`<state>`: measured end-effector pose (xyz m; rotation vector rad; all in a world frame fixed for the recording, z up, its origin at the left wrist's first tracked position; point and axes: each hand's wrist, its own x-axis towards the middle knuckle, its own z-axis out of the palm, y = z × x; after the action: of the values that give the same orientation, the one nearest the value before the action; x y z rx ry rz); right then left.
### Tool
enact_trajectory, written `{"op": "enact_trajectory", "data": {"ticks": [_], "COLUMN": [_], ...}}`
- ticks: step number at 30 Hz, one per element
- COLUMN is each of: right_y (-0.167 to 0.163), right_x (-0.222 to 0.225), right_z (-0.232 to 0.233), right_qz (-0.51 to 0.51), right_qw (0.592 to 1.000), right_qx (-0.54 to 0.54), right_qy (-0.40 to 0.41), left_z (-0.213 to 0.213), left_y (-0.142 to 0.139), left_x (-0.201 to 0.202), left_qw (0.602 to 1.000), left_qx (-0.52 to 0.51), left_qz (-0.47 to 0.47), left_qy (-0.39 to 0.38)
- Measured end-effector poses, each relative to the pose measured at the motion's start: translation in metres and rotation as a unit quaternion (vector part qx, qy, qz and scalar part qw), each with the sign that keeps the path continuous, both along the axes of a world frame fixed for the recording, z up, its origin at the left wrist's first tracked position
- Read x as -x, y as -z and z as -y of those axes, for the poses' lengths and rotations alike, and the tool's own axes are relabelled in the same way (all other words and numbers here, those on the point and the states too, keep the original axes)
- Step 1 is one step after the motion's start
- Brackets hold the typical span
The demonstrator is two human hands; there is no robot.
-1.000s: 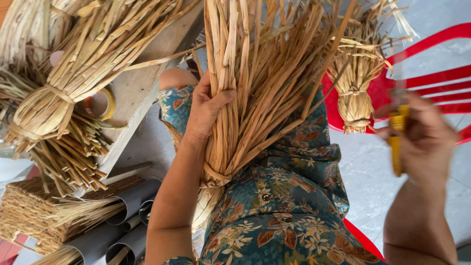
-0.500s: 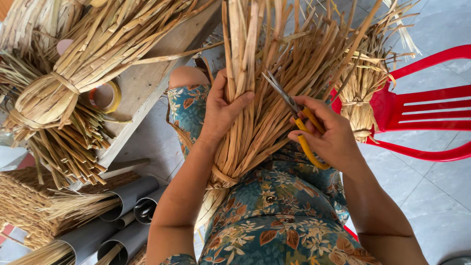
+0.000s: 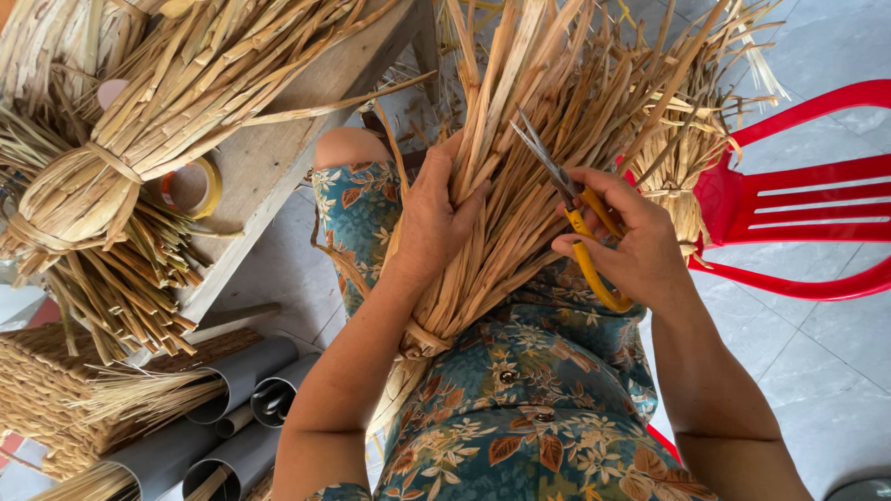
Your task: The person sits with a bundled dried-grass broom across their lap and uses yellow-handled scissors to trim and even up the protruding stalk ends, rotating the bundle and working section by section around the head. Finished grass brooms and loose stalks sit on the nearby table and floor.
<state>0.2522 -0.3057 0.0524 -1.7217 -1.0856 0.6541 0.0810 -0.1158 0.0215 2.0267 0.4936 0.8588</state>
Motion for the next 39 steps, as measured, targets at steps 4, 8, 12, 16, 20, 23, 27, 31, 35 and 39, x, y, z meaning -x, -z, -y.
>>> {"op": "enact_trajectory", "data": {"ticks": [4, 8, 12, 16, 20, 23, 27, 31, 35, 39], "right_y": [0.003, 0.009, 0.016, 0.021, 0.028, 0.031, 0.031, 0.029, 0.028, 0.032], "right_x": [0.001, 0.001, -0.002, -0.007, -0.014, -0.015, -0.016, -0.014, -0.010, -0.009], "right_z": [0.001, 0.007, 0.015, 0.023, 0.024, 0.027, 0.027, 0.022, 0.019, 0.015], "right_qz": [-0.008, -0.038, -0.080, -0.140, -0.114, -0.112, -0.123, -0.109, -0.127, -0.119], "right_qw": [1.000, 0.999, 0.996, 0.987, 0.992, 0.993, 0.991, 0.993, 0.989, 0.991], "right_qx": [0.006, -0.003, -0.012, 0.025, -0.021, -0.030, -0.023, 0.016, 0.050, 0.040], "right_qy": [0.006, 0.018, 0.030, 0.070, 0.045, 0.037, 0.036, 0.052, 0.056, 0.038], "left_z": [0.003, 0.012, 0.015, 0.014, 0.014, 0.013, 0.005, -0.010, -0.015, -0.017], "left_y": [-0.004, -0.004, -0.002, -0.004, -0.004, 0.002, 0.021, 0.035, 0.035, 0.031], "left_x": [-0.002, -0.002, -0.002, -0.005, -0.006, -0.005, -0.011, -0.008, -0.004, -0.003], "left_qw": [0.996, 0.982, 0.977, 0.976, 0.987, 0.997, 0.967, 0.919, 0.880, 0.872], "left_qx": [-0.081, -0.162, -0.193, -0.199, -0.140, -0.063, 0.238, 0.352, 0.430, 0.470], "left_qz": [-0.017, -0.084, -0.087, -0.075, -0.068, -0.044, 0.085, 0.160, 0.179, 0.121], "left_qy": [-0.023, -0.043, -0.036, -0.043, -0.034, -0.022, 0.029, 0.079, 0.093, 0.072]}}
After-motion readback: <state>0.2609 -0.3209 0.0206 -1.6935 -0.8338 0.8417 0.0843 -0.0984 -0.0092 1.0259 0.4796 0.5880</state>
